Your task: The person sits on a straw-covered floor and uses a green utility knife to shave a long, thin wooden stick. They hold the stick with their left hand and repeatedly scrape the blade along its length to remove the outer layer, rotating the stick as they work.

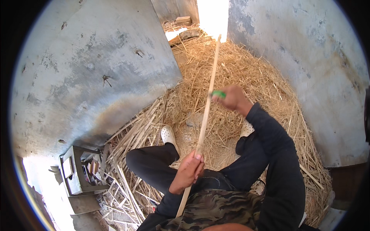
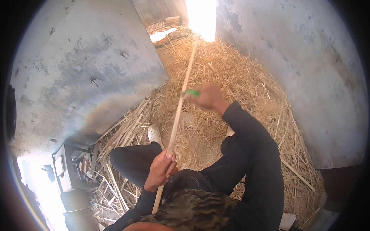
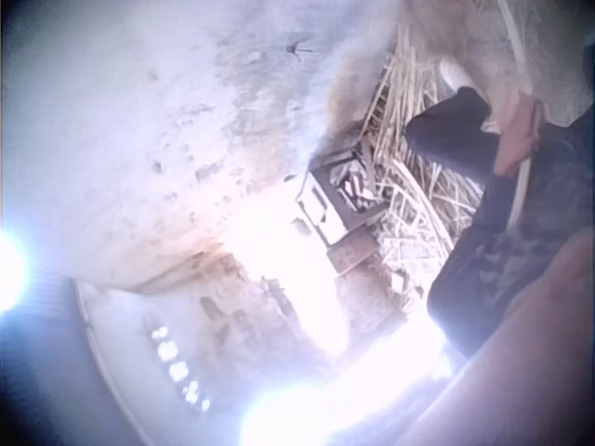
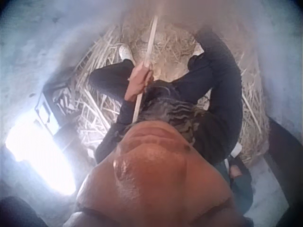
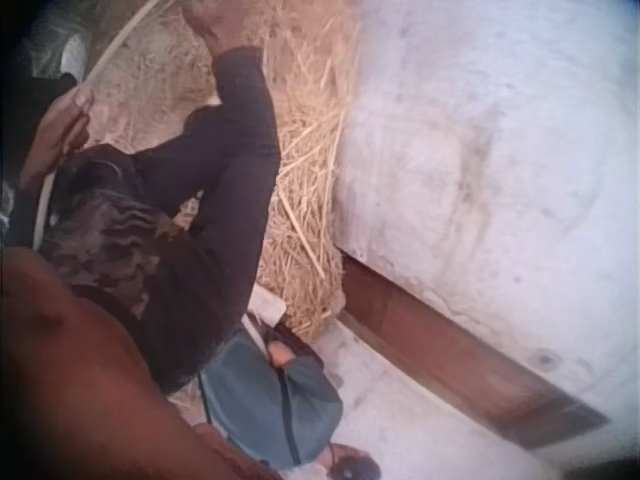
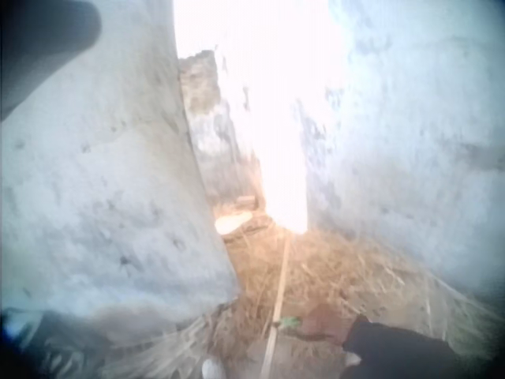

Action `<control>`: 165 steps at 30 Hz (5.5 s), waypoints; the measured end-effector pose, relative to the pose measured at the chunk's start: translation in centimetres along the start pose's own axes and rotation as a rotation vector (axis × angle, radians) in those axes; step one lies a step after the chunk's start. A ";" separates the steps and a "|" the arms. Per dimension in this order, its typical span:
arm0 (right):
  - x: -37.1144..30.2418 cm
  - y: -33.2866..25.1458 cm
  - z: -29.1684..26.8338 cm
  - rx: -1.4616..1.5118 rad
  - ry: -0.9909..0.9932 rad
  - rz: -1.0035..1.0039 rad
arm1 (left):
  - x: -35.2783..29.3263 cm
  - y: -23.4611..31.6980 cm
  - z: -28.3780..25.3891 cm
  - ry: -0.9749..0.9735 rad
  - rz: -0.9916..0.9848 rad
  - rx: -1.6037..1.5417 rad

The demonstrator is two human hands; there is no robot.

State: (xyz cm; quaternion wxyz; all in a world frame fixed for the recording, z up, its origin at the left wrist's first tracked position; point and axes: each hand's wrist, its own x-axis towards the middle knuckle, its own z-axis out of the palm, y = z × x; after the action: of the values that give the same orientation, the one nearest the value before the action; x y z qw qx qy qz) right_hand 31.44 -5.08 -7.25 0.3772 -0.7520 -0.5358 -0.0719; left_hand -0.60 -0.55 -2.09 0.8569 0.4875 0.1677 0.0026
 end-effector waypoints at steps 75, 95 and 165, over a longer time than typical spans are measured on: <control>1.3 0.6 -0.6 -0.125 0.024 0.050 | -1.4 0.4 -0.1 0.095 -0.004 0.199; 2.0 2.4 -1.8 -0.077 -0.007 0.125 | -2.2 0.5 0.9 0.053 -0.051 0.146; -0.6 -5.0 -1.2 -0.145 0.027 -0.187 | -2.2 1.0 0.1 0.234 0.108 0.508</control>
State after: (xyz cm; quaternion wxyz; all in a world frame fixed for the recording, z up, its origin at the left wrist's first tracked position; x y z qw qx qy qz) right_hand 27.22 -5.60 -4.23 0.3206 -0.7229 -0.5921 -0.1554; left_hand -2.44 -0.52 -0.58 0.6807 0.6912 0.2344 0.0622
